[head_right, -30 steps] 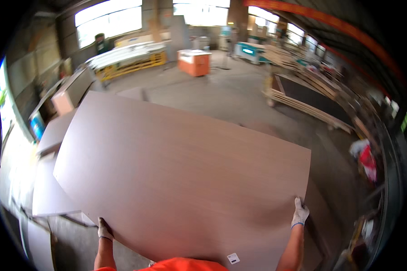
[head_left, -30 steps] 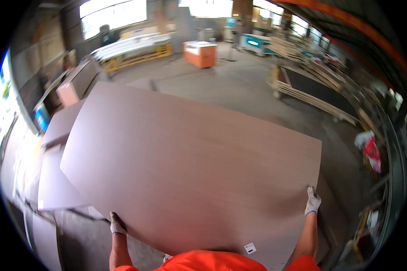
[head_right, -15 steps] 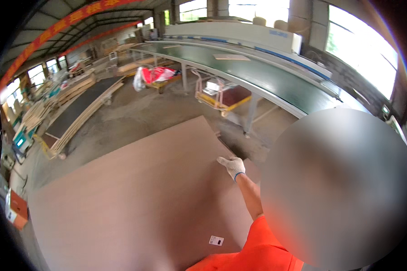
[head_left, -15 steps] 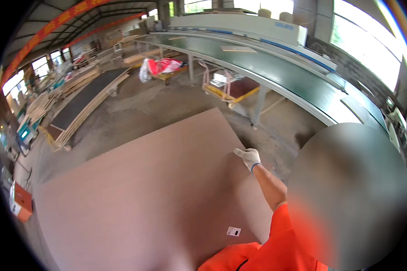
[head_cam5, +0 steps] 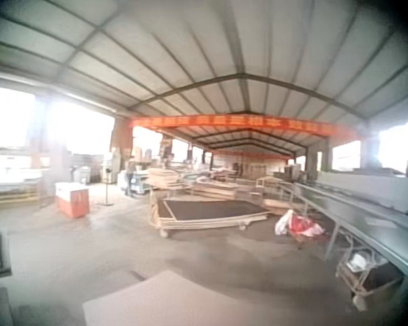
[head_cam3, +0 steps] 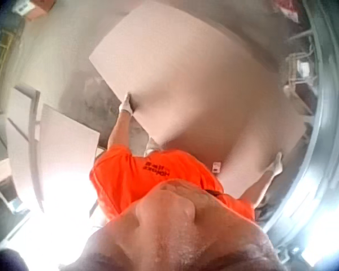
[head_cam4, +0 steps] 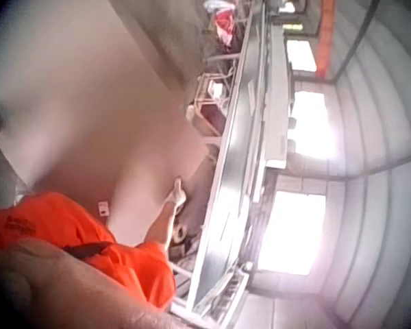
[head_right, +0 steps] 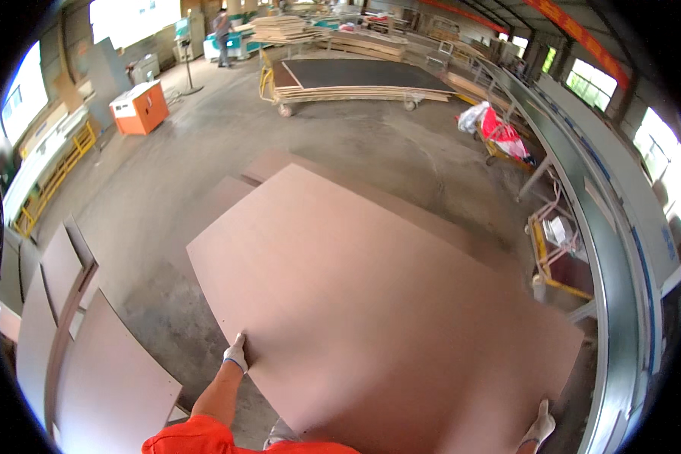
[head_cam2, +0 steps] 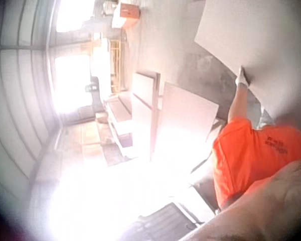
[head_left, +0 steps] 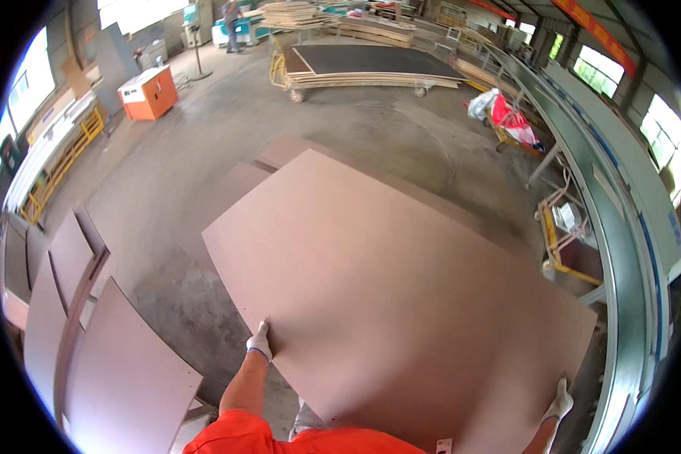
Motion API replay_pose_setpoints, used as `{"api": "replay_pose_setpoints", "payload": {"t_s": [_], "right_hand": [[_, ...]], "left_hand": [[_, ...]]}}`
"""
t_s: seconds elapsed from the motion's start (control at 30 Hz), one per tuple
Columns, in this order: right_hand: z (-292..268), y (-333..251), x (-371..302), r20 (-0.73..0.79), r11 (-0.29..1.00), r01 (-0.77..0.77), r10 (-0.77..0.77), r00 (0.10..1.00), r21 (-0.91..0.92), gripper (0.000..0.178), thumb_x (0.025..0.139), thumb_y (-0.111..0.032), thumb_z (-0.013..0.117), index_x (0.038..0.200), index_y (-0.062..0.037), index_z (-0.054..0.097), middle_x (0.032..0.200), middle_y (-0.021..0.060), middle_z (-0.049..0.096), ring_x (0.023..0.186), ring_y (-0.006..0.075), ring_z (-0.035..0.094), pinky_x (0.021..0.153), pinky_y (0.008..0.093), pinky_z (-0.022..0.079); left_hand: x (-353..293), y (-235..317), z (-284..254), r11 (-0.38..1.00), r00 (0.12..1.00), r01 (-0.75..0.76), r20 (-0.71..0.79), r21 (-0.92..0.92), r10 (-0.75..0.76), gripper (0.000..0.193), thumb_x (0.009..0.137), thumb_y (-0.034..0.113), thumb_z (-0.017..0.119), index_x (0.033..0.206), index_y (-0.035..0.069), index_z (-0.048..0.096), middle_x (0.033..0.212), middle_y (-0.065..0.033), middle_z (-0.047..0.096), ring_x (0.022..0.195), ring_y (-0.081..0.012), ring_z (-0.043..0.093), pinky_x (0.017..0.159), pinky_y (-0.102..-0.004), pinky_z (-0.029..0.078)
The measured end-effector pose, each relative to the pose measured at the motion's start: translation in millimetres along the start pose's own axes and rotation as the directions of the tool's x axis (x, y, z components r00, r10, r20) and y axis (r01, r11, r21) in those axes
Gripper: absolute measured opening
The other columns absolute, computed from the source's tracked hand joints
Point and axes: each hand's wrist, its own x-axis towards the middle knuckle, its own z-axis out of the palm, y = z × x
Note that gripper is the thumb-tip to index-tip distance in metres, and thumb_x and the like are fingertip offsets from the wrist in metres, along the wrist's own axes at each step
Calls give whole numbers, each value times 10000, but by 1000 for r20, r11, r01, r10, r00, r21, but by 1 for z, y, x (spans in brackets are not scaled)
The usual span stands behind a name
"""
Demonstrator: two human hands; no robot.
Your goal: The person repeatedly picks up large rectangular wood panels from a stack and places them onto a conveyor belt. The person then moves to a machine, picks up a panel, and uses a handheld tool to apply a strip of yellow tape to its surface before placing it back on the conveyor.
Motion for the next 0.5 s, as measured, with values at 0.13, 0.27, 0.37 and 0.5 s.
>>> {"api": "replay_pose_setpoints", "payload": {"t_s": [0.13, 0.27, 0.37, 0.5], "right_hand": [[29, 33, 48, 58, 959, 110, -129, 990, 260, 378, 834, -259, 903, 968, 54, 737, 879, 36, 665, 751, 138, 598, 714, 309, 534], [59, 21, 65, 102, 998, 29, -24, 994, -54, 308, 855, -195, 879, 977, 49, 736, 917, 50, 685, 791, 148, 626, 766, 299, 547], [98, 24, 47, 236, 990, 41, -73, 969, 137, 321, 858, -167, 871, 1024, 68, 731, 1000, 82, 713, 854, 169, 657, 817, 306, 553], [173, 28, -5, 351, 975, -75, -3, 936, 208, 351, 859, -129, 857, 1085, 95, 709, 1070, 105, 717, 917, 191, 679, 858, 326, 560]], "left_hand": [[15, -36, -33, 994, 998, 61, -27, -95, -64, 414, 900, 335, 834, 1139, 18, 718, 1063, -66, 744, 854, -237, 714, 788, -426, 604], [60, -64, -72, 986, 995, 81, -44, -148, -88, 388, 916, 320, 816, 1125, 7, 719, 1041, -68, 743, 831, -242, 719, 759, -440, 608], [61, -50, -75, 980, 952, 192, -251, 54, -173, 313, 937, 435, 765, 996, 128, 757, 954, -13, 738, 850, -229, 695, 780, -414, 586], [38, -59, -61, 991, 980, 125, -162, 50, -115, 636, 874, 534, 799, 1221, 15, 683, 1155, -98, 716, 1007, -268, 687, 887, -454, 575]]}}
